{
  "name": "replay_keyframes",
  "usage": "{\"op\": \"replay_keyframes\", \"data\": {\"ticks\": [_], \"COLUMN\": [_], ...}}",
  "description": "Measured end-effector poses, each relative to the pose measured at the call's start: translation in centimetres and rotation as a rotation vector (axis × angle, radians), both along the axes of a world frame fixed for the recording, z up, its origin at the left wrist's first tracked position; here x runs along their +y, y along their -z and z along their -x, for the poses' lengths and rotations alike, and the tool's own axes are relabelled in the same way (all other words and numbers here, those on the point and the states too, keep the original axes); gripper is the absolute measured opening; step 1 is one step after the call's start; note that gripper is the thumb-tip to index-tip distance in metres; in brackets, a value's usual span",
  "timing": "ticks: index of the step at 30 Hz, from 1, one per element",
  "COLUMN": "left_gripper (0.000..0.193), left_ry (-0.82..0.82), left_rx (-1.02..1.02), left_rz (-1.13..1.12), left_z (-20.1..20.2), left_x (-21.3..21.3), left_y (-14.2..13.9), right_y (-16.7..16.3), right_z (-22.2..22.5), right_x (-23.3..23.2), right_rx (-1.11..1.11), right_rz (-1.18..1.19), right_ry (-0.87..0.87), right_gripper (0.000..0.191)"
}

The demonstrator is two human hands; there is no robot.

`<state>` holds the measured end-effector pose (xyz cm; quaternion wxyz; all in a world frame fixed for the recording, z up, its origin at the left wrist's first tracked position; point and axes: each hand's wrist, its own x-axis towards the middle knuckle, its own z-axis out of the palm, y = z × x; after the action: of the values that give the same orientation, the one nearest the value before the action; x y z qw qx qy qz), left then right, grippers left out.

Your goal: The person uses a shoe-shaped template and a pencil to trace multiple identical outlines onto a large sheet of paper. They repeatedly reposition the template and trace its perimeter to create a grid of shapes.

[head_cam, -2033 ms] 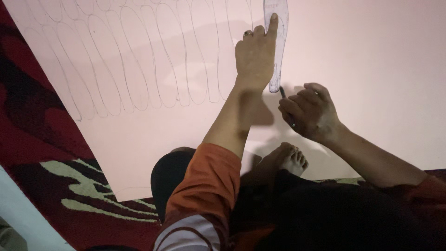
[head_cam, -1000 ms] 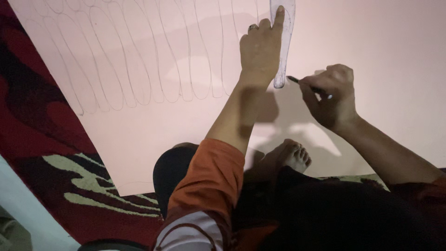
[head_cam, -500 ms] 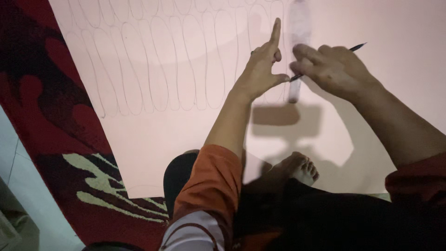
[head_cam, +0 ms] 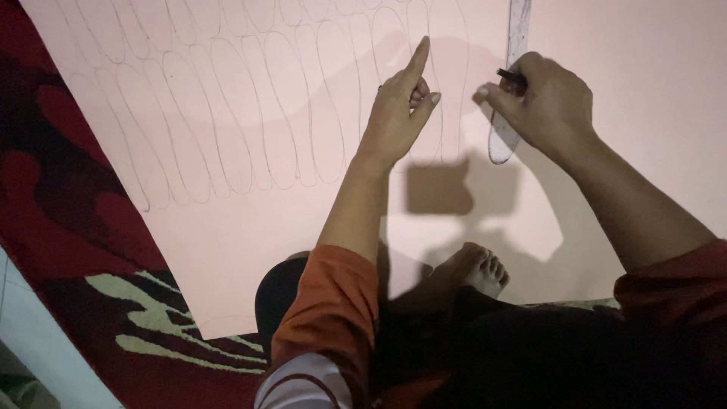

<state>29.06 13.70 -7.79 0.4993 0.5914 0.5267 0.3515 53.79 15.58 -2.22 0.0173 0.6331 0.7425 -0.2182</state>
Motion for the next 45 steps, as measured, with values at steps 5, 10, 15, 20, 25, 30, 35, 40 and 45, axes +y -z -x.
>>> {"op": "replay_keyframes", "data": {"ticks": [5,10,15,20,25,30,35,40,45], "left_gripper": [0.076,0.077,0.085,0.093,0.104,0.106,0.098,0.095,0.094], "left_ry": [0.008,-0.001,-0.033,-0.027,-0.052,-0.055,-0.038,-0.066,-0.065], "left_rx": [0.021,0.156,0.283,0.371,0.413,0.503,0.556,0.546,0.534], "left_rz": [0.035,0.025,0.015,0.031,0.006,-0.068,-0.083,-0.073,-0.043], "left_z": [0.0,-0.5,-1.8,-2.3,-3.0,-4.1,-4.1,-4.2,-4.3], "left_x": [0.0,-0.2,-0.5,-0.3,-0.9,-1.6,-1.7,-1.5,-1.2], "left_y": [-0.5,-1.4,-2.1,-2.2,-2.2,-1.7,-1.2,-1.4,-1.6], "right_y": [1.2,1.5,1.7,1.7,1.4,1.3,1.3,1.5,1.6], "right_z": [-3.3,-5.6,-3.8,-1.6,-1.1,-0.9,-0.8,-1.1,-1.4], "right_x": [-0.9,0.3,0.9,1.1,1.3,1.1,1.1,1.4,1.5], "right_rx": [-0.012,-0.097,-0.172,-0.087,-0.041,-0.087,-0.092,-0.050,-0.034], "right_rz": [-0.170,-0.172,-0.161,-0.221,-0.189,-0.186,-0.192,-0.195,-0.217], "right_ry": [-0.122,-0.266,-0.337,-0.364,-0.333,-0.336,-0.339,-0.335,-0.335], "right_gripper": [0.046,0.077,0.081,0.078,0.079,0.083,0.079,0.078,0.078]}}
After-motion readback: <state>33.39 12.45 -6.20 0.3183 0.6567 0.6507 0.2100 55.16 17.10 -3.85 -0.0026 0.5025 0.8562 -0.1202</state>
